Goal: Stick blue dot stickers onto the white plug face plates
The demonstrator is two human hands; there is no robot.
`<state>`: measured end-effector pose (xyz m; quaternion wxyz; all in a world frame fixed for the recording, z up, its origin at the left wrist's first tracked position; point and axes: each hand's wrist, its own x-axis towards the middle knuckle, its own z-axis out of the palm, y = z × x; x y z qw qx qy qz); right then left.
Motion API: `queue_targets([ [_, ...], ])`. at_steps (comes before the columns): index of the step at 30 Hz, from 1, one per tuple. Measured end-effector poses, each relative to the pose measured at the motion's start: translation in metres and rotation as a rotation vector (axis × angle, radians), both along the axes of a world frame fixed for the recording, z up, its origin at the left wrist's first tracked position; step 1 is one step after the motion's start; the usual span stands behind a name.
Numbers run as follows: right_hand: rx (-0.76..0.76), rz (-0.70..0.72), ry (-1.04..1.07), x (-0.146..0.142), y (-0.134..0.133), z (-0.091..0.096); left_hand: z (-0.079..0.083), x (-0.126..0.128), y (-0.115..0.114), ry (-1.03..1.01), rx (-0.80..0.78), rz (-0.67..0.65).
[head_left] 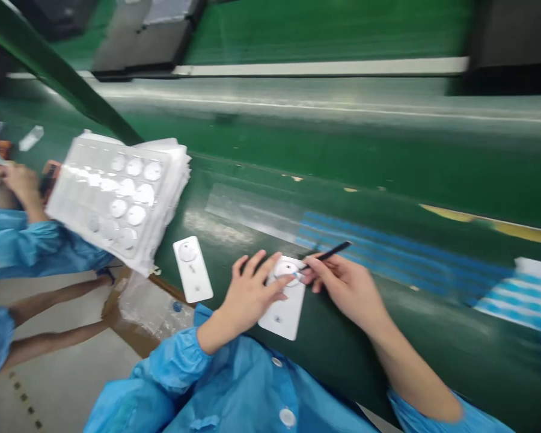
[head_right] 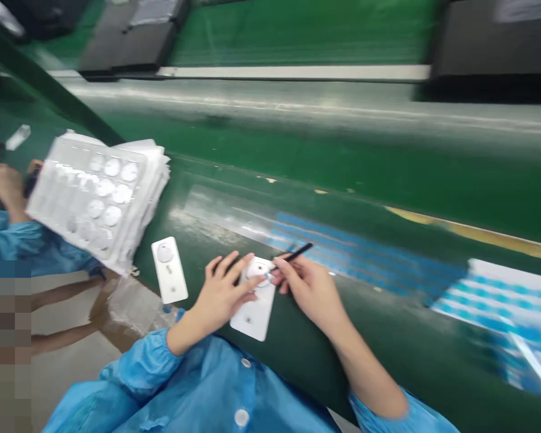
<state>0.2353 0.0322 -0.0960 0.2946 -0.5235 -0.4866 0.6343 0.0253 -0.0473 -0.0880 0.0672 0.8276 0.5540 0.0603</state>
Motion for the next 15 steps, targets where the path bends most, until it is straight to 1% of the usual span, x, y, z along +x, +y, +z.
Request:
queue_targets([
  [1, 0.017, -0.013, -0.014, 0.001, 0.0, 0.0, 0.002, 0.001, -0.002, 0.033, 0.012, -0.01],
  [5, 0.045, -0.173, -0.12, 0.007, 0.001, -0.001, 0.014, 0.004, -0.006, 0.202, 0.028, -0.024],
  [9, 0.19, -0.309, -0.21, 0.008, 0.0, -0.001, 0.025, 0.009, -0.01, 0.319, 0.042, -0.071],
  [12, 0.357, -0.306, -0.19, 0.007, -0.005, 0.003, 0.02, 0.011, -0.014, 0.304, 0.059, -0.08],
  [13, 0.405, -0.303, -0.17, 0.007, -0.006, 0.005, 0.016, 0.011, -0.014, 0.291, 0.06, -0.073],
  [15, 0.456, -0.294, -0.129, 0.008, -0.009, 0.006, 0.006, 0.011, -0.014, 0.269, 0.064, -0.058],
])
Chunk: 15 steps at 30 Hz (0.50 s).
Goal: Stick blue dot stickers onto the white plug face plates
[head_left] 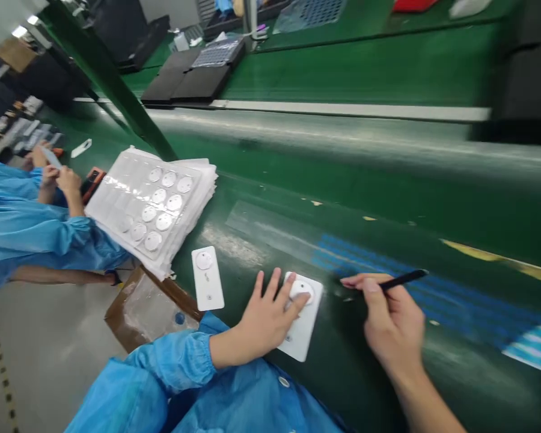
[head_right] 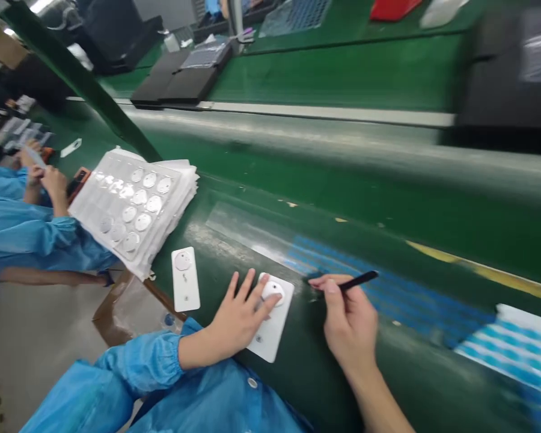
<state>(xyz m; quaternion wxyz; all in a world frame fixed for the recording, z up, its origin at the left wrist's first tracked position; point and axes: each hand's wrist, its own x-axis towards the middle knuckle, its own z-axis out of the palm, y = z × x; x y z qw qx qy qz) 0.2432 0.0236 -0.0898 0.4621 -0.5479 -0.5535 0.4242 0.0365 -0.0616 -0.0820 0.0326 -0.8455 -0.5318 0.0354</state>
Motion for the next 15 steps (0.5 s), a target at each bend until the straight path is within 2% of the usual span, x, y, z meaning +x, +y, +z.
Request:
queue_targets([
  [4, 0.01, 0.024, -0.031, 0.005, -0.008, 0.002, -0.012, -0.001, 0.002, -0.034, 0.041, 0.003],
  [8, 0.116, 0.04, -0.205, 0.006, -0.031, 0.005, -0.006, -0.004, 0.004, -0.1, 0.01, -0.002],
  [11, 0.234, 0.231, -0.328, -0.004, -0.061, 0.006, 0.006, -0.016, 0.008, -0.198, -0.038, 0.044],
  [13, 0.279, 0.41, -0.42, -0.011, -0.083, 0.003, 0.012, -0.035, 0.009, -0.264, -0.034, 0.158],
  [15, 0.302, 0.546, -0.571, -0.017, -0.103, 0.0, 0.015, -0.066, 0.007, -0.293, 0.002, 0.328],
])
